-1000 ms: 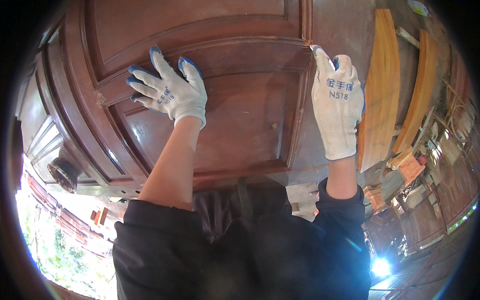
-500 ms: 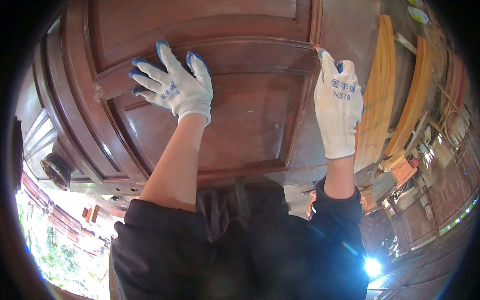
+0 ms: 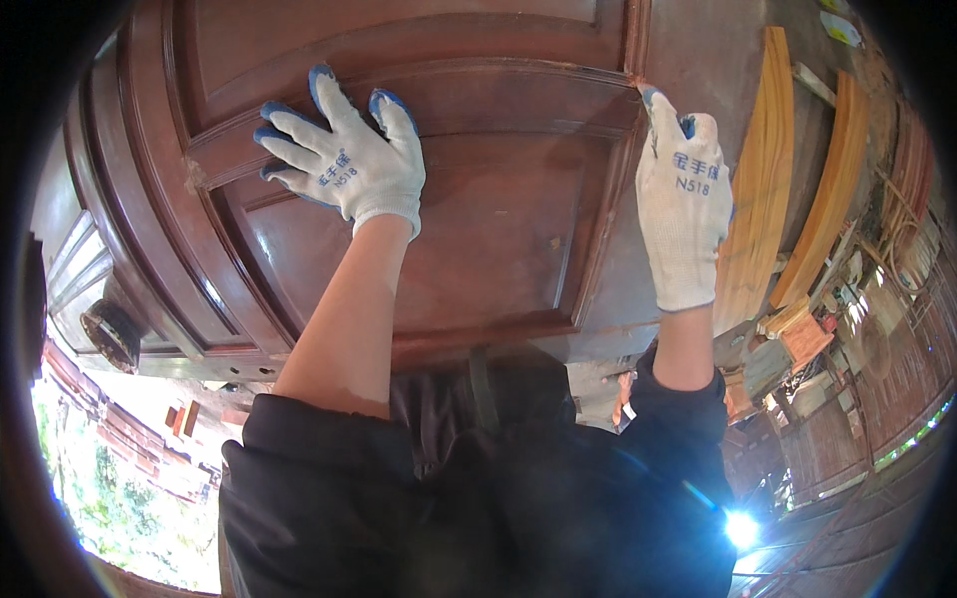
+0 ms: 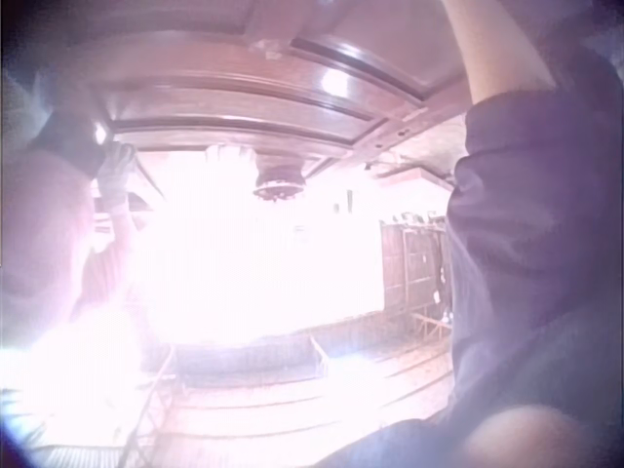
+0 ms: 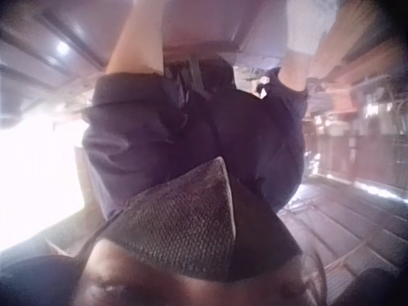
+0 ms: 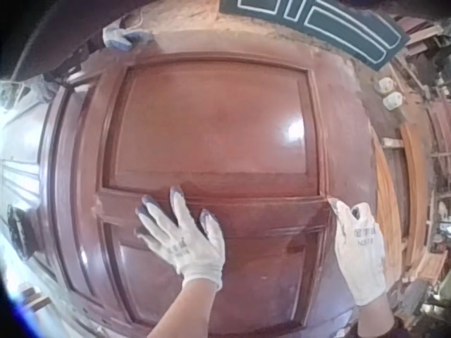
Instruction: The person applies a reddish-brown filler to a wooden door using a putty knife. They repeatedly scoop filler from a container and spread it into the door's recessed panels and edges.
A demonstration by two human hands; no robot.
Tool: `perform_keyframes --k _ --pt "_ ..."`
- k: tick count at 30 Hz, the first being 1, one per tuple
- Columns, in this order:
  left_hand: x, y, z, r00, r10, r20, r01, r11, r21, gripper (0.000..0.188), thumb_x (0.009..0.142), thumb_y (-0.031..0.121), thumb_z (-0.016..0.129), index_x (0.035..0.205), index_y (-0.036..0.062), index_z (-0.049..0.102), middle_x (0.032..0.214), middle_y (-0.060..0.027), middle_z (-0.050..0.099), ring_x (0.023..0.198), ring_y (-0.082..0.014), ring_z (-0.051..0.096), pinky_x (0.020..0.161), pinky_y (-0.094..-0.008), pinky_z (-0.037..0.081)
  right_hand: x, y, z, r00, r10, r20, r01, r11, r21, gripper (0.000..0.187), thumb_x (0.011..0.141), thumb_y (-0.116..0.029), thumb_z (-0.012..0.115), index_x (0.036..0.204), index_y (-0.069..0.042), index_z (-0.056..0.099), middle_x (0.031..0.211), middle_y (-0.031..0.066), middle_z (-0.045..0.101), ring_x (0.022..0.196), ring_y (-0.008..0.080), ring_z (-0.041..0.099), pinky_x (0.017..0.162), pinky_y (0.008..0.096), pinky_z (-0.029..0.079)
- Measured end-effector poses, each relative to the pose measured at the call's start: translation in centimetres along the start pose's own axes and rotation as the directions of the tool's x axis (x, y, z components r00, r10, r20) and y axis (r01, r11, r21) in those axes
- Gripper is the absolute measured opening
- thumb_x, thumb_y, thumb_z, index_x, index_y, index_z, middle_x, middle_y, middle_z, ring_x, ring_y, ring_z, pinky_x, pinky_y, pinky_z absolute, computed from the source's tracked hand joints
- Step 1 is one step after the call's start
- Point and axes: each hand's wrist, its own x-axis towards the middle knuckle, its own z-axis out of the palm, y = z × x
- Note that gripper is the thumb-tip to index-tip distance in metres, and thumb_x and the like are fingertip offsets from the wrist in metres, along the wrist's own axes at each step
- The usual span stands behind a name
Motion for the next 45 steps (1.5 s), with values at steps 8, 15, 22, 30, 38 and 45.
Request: perform_keyframes --k 8,15,22,30,38,45 --pt "0.1 0.0 0.3 0.999 0.02 -0.026 -0.021 0.999 -0.033 0.066 0.091 0.045 0.052 0.149 0.0191 0.038 0.155 -0.0369 0.017 0.143 -0.0602 0.01 0.11 -0.0757 0.012 0.4 0.3 -0.2 0.999 0.041 0.022 -0.041 0.999 0.021 0.03 0.098 -0.021 0.057 0.128 -0.023 0.059 0.103 0.0111 0.061 0.086 0.0312 0.068 0.07 0.0421 0.057" --pt "0.1 -0.2 0.3 1.0 0.004 -0.023 -0.004 1.0 -0.018 0.065 0.092 0.046 0.051 0.15 0.0195 0.037 0.155 -0.0372 0.019 0.143 -0.0595 0.013 0.11 -0.0746 0.014 1.0 -0.2 -1.4 0.995 0.054 0.083 -0.055 0.998 0.014 0.028 0.098 -0.021 0.056 0.126 -0.022 0.059 0.105 0.012 0.063 0.086 0.0328 0.069 0.07 0.0438 0.057" --pt "0.2 -0.1 0.2 1.0 -0.001 -0.002 0.001 0.999 -0.035 0.068 0.09 0.046 0.053 0.15 0.0199 0.037 0.156 -0.0355 0.016 0.144 -0.0601 0.01 0.11 -0.0758 0.012 1.1 1.0 -1.0 0.999 -0.024 0.026 0.022 0.995 0.1 0.028 0.098 -0.021 0.056 0.125 -0.024 0.06 0.1 0.0101 0.064 0.086 0.0332 0.068 0.072 0.0442 0.055" --pt "0.1 -0.2 0.4 1.0 0.007 -0.017 -0.007 1.0 -0.028 0.067 0.089 0.047 0.054 0.149 0.0204 0.038 0.155 -0.0353 0.018 0.143 -0.0602 0.011 0.108 -0.0767 0.015 1.7 0.5 -0.3 0.999 0.043 -0.004 -0.042 0.991 0.129 0.028 0.099 -0.022 0.054 0.127 -0.025 0.06 0.098 0.0095 0.064 0.086 0.0329 0.068 0.073 0.045 0.054" --pt "0.1 -0.3 0.4 0.999 0.0 -0.033 -0.001 0.999 -0.044 0.066 0.089 0.045 0.055 0.148 0.0205 0.039 0.155 -0.0359 0.018 0.143 -0.0604 0.012 0.109 -0.076 0.015 1.6 0.4 -0.2 0.998 0.054 0.028 -0.056 0.993 0.099 0.029 0.1 -0.024 0.053 0.129 -0.025 0.059 0.101 0.0114 0.064 0.087 0.0335 0.068 0.073 0.0454 0.055" --pt "0.0 -0.3 0.6 1.0 0.003 -0.03 -0.004 0.999 -0.044 0.067 0.089 0.046 0.055 0.149 0.0209 0.038 0.155 -0.0356 0.018 0.143 -0.06 0.012 0.11 -0.0755 0.014 1.0 0.2 -0.6 0.997 0.064 0.032 -0.067 0.993 0.099 0.029 0.099 -0.024 0.055 0.128 -0.025 0.058 0.102 0.0115 0.063 0.084 0.0336 0.068 0.071 0.0456 0.056"
